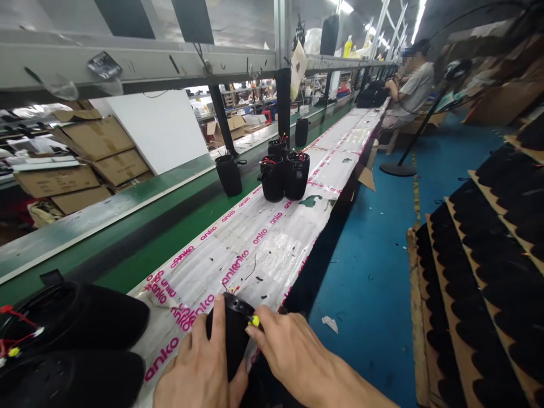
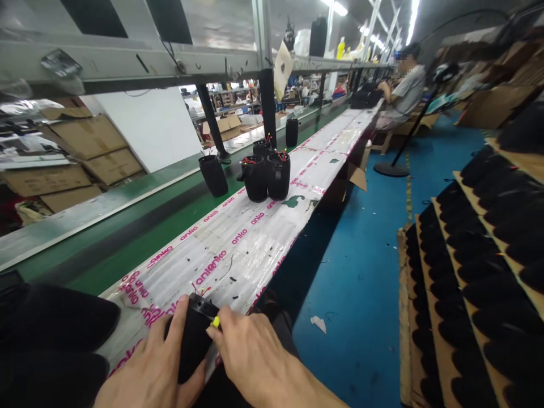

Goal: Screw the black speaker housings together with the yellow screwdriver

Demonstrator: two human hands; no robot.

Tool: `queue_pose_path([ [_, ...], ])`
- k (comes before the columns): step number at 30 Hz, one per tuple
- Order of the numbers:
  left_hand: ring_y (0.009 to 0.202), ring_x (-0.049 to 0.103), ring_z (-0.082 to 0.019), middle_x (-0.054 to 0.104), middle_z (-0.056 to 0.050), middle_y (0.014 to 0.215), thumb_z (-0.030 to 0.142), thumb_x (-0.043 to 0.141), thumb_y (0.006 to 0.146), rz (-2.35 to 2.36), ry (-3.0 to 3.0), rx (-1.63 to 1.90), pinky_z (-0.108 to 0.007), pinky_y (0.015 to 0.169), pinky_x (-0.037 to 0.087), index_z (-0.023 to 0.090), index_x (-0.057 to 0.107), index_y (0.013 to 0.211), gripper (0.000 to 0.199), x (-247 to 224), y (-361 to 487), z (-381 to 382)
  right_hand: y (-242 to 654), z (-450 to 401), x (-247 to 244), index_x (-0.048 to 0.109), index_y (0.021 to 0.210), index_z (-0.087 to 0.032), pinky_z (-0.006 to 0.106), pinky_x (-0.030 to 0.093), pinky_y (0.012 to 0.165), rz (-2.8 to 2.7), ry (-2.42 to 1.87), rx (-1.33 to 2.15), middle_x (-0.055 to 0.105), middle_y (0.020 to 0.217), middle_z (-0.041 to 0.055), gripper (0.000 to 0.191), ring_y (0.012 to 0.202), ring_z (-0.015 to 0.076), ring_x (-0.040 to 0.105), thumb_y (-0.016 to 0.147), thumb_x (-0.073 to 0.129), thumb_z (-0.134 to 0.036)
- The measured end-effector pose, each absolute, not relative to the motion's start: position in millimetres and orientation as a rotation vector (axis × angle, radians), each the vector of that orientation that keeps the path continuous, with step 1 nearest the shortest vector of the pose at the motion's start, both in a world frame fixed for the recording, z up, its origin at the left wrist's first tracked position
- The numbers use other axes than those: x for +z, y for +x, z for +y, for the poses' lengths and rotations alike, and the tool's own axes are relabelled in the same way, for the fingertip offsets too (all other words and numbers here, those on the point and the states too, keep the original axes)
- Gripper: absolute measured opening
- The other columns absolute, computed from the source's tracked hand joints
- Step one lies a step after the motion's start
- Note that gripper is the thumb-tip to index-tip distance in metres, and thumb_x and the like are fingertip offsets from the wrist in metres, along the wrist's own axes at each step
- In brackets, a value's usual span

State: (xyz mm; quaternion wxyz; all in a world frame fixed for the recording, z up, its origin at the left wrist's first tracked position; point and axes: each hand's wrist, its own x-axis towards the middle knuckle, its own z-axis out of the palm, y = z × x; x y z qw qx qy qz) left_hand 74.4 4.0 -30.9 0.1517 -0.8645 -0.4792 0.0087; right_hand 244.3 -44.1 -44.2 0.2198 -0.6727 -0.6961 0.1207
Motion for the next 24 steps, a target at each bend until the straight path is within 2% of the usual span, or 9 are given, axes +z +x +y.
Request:
queue_pose_path([
  [4,0.097,0.069,-0.026,0.063,-0.014,0.124,0.033,0.056,0.087,-1.405,-2.46,0.067,-0.032,0.067,0.06,0.016,0.023,0.155,0.077,-26,79,-2,244,-47,-51,0.049,0.1,-0.025,0.032,0.036,0.058,-1.744,-1.827,0.423,0.069,0.08,-0.0003,0.023,0.07,0.022,0.068,0.108,0.03,-0.035],
  [9,0.103,0.067,-0.026,0.063,-0.016,0.127,0.03,0.058,0.088,-1.455,-2.41,0.108,-0.035,0.075,0.058,0.013,0.028,0.153,0.074,-17,90,-13,243,-49,-41,0.051,0.1,-0.025,0.035,0.035,0.059,-1.957,-1.915,0.276,0.066,0.077,0.0014,0.017,0.067,0.0245,0.066,0.106,0.038,-0.033],
  [18,0.108,0.065,-0.025,0.062,-0.014,0.128,0.027,0.059,0.086,-1.499,-2.422,0.139,-0.031,0.073,0.056,0.015,0.03,0.153,0.073,-12,93,-16,242,-49,-39,0.05,0.098,-0.025,0.036,0.034,0.055,-2.004,-1.913,0.281,0.065,0.074,-0.0008,0.013,0.064,0.0236,0.066,0.105,0.041,-0.031],
  [24,0.109,0.064,-0.026,0.062,-0.015,0.13,0.027,0.057,0.086,-1.445,-2.413,0.123,-0.034,0.077,0.057,0.014,0.032,0.152,0.071,-15,92,-16,246,-49,-20,0.053,0.102,-0.022,0.036,0.034,0.053,-2.141,-1.942,0.146,0.067,0.075,0.0011,0.008,0.063,0.0228,0.066,0.103,0.048,-0.028],
])
